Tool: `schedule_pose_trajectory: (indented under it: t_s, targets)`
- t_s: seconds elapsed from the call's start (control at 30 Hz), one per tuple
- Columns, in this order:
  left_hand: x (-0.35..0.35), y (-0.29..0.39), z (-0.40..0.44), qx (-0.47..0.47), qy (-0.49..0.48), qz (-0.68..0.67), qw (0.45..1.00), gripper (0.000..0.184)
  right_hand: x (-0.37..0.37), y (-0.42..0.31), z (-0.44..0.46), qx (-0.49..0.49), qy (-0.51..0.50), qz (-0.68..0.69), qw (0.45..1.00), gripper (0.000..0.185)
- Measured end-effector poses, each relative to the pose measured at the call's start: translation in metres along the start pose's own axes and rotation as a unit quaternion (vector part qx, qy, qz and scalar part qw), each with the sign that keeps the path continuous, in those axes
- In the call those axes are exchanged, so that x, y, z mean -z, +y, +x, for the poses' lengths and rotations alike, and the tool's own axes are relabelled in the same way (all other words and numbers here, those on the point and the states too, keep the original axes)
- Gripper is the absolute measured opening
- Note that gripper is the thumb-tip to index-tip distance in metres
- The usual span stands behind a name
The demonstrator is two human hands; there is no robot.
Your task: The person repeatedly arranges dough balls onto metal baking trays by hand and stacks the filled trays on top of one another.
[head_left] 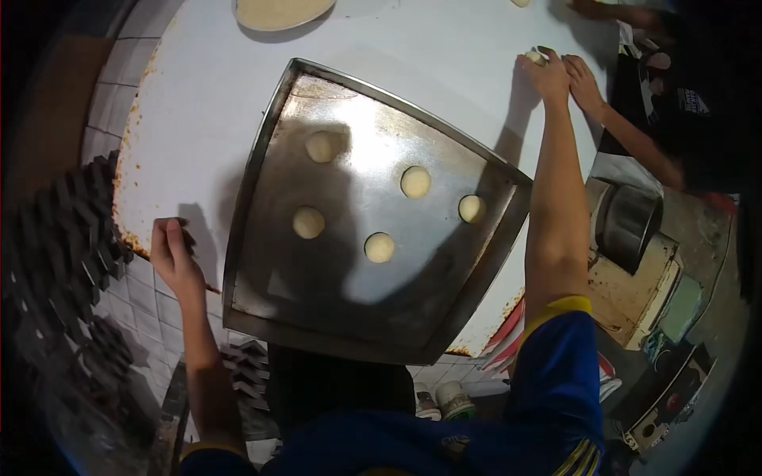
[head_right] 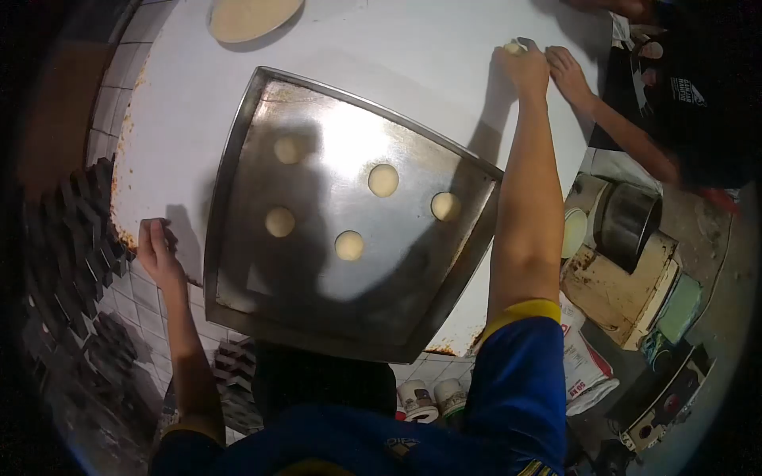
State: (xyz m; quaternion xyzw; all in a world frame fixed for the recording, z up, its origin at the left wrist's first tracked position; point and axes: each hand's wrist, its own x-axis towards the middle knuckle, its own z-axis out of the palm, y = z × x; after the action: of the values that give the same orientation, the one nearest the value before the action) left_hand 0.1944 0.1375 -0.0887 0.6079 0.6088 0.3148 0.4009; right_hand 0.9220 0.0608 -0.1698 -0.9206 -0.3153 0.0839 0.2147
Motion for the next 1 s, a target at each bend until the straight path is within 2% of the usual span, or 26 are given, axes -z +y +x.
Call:
schedule_pose_trajectory:
  t_s: [0.07,0.13,0.2,0.23,0.27,0.3,0.33,0.37,0.4,0.47,0.53,0.6,0.67,0.73,0.77,0.8,0.83,0.87,0.9,1.0]
  targets:
    - [0.003,-0.033,0.008,-0.093,0.017,0.113,0.989,0.024,-0.014,0.026,0.029,0.11,0.043,-0.125,0.985,0.073]
    - [-0.004,-0.063,0.013,-0.109,0.006,0.166,0.98,0.021,0.024,0.054,0.064,0.198,-0.113,-0.057,0.972,0.058]
    - [-0.016,-0.064,0.02,-0.181,-0.013,0.165,0.969,0.018,0.046,-0.009,-0.016,0.15,-0.11,0.172,0.967,0.052]
    - [-0.011,-0.063,0.017,-0.132,-0.019,0.146,0.98,0.017,0.06,-0.045,-0.06,0.13,-0.103,0.282,0.945,0.05]
    - [-0.004,-0.069,0.017,-0.12,-0.028,0.146,0.982,0.016,0.068,-0.085,-0.113,0.165,-0.112,0.264,0.944,0.047]
    - [-0.006,-0.063,0.018,-0.154,-0.024,0.171,0.973,0.016,0.083,-0.127,-0.168,0.168,-0.125,0.184,0.96,0.043]
    - [-0.006,-0.053,0.017,-0.187,-0.021,0.196,0.962,0.016,0.085,-0.156,-0.221,0.186,-0.163,0.19,0.95,0.042]
    - [0.0,-0.049,0.014,-0.191,-0.013,0.212,0.958,0.015,0.083,-0.184,-0.276,0.113,-0.26,0.251,0.926,0.042]
    - [-0.001,-0.048,0.014,-0.2,-0.014,0.213,0.956,0.015,0.078,-0.198,-0.327,0.11,-0.318,0.296,0.894,0.041]
    - [0.005,-0.052,0.015,-0.199,-0.016,0.216,0.956,0.015,0.057,-0.238,-0.402,0.193,-0.409,0.3,0.84,0.042]
    - [0.007,-0.065,0.014,-0.19,-0.008,0.207,0.96,0.015,0.02,-0.258,-0.455,0.239,-0.413,0.297,0.827,0.038]
    - [0.011,-0.078,0.014,-0.294,0.0,0.214,0.932,0.015,-0.008,-0.267,-0.492,0.241,-0.422,0.268,0.832,0.039]
    - [0.014,-0.063,0.005,-0.259,0.008,0.194,0.946,0.013,-0.025,-0.27,-0.514,0.248,-0.427,0.236,0.837,0.039]
    - [0.016,-0.055,-0.001,-0.224,0.01,0.171,0.959,0.012,-0.036,-0.271,-0.533,0.382,-0.356,0.112,0.845,0.043]
    - [0.016,-0.058,-0.002,-0.259,0.025,0.142,0.955,0.011,-0.042,-0.269,-0.537,0.434,-0.356,0.038,0.827,0.052]
    - [0.017,-0.061,-0.001,-0.294,0.041,0.114,0.948,0.011,-0.046,-0.269,-0.543,0.439,-0.362,0.033,0.822,0.052]
    - [0.016,-0.067,-0.001,-0.32,0.055,0.113,0.939,0.011,-0.046,-0.273,-0.549,0.486,-0.314,-0.018,0.815,0.061]
    - [0.017,-0.069,-0.002,-0.308,0.059,0.111,0.943,0.011,-0.048,-0.274,-0.554,0.53,-0.265,-0.067,0.802,0.073]
    - [0.018,-0.071,-0.002,-0.319,0.052,0.103,0.941,0.011,-0.059,-0.265,-0.56,0.532,-0.291,-0.097,0.789,0.095]
    - [0.017,-0.079,-0.007,-0.317,0.04,0.09,0.943,0.011,-0.077,-0.251,-0.568,0.555,-0.288,-0.092,0.775,0.095]
